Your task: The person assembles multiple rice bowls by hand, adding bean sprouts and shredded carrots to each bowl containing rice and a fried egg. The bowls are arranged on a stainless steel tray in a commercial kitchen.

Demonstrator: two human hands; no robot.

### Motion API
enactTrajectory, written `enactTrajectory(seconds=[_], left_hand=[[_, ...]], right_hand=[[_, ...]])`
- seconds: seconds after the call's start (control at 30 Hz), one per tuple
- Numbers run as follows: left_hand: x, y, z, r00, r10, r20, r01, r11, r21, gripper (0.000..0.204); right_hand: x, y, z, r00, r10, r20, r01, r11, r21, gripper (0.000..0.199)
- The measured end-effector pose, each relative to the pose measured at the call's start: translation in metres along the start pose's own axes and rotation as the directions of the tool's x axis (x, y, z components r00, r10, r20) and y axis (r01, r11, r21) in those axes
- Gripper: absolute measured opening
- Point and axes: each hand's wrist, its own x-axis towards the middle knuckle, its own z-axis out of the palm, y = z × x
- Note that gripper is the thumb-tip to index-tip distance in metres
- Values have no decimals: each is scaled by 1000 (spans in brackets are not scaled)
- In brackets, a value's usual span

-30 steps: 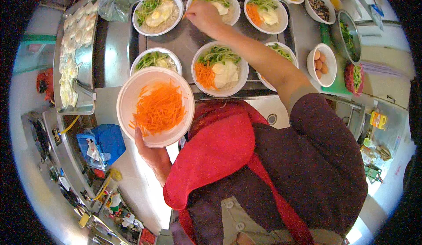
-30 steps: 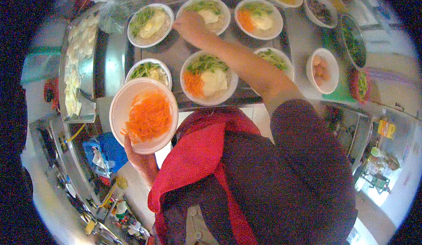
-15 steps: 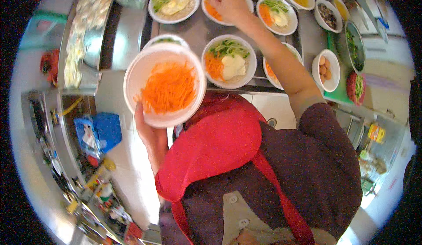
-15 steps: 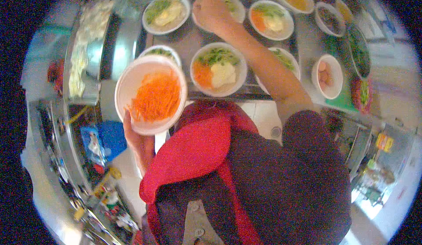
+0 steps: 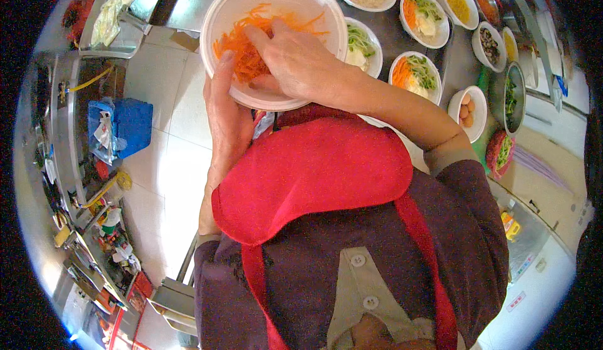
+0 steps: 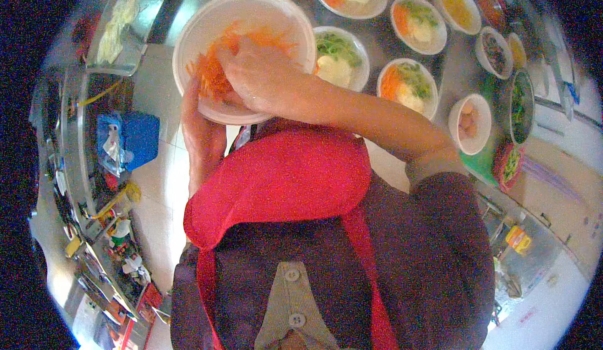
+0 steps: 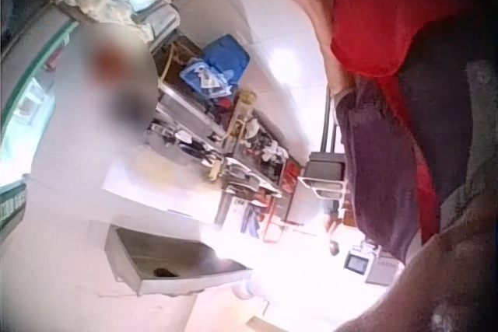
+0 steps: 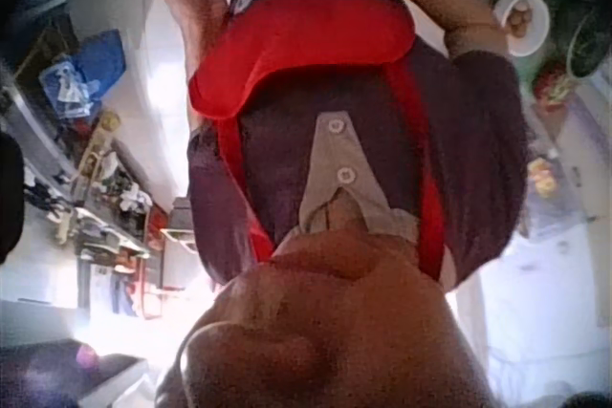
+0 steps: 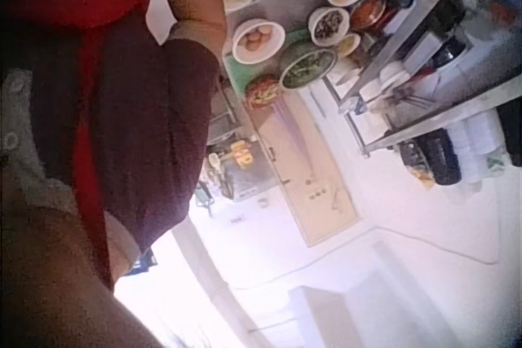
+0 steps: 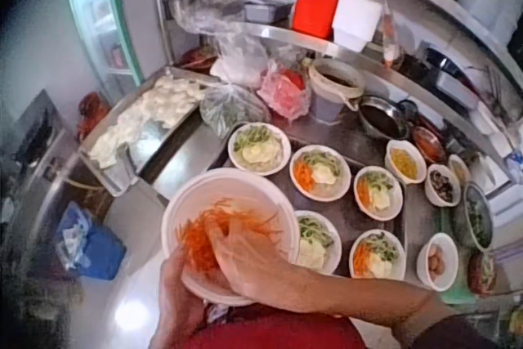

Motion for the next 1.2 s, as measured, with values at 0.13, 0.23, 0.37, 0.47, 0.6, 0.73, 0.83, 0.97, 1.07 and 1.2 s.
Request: enactTrajectory(seconds=[0.13, 0.23, 0.37, 0.47, 0.6, 0.73, 0.83, 0.97, 1.07, 1.2], left_hand=[[-1, -2, 4, 1000, -11, -2, 11, 999, 38, 52], [-1, -4, 0, 999, -41, -4, 41, 999, -33, 51], [1, -4, -3, 1000, -3, -6, 3, 997, -76, 51], [3, -5, -6, 1000, 15, -24, -17, 997, -70, 52], [4, -3, -8, 1000, -2, -12, 1, 996, -92, 53], [8, -6, -17, 1000, -25, -12, 24, 997, -75, 53], [10, -4, -22, 1000, -27, -4, 27, 994, -107, 54], [19, -6, -33, 999, -43, 18, 45, 989, -142, 56], [20, 0, -33, 999, -35, -6, 34, 993, -109, 56], [32, 4, -41, 999, -35, 9, 36, 990, -139, 56]], right_hand=[[7, 11, 14, 998, -10, 62, 11, 1000, -16, 47], [12, 25, 12, 999, -45, -5, 45, 998, 42, 38], [10, 16, -25, 991, 96, -89, -71, 966, 250, 32], [14, 21, -35, 994, 110, -1, -102, 929, 356, 37], [11, 24, -33, 991, 129, -38, -112, 948, 297, 37], [17, 27, -33, 978, 203, 57, -211, 935, 286, 37], [18, 37, -18, 993, 95, -65, -73, 956, 285, 29], [26, 42, -14, 996, 13, -83, 3, 981, 192, 21], [31, 31, -22, 939, 293, 180, -342, 847, 407, 20], [41, 26, -36, 910, 329, 253, -412, 648, 640, 20]])
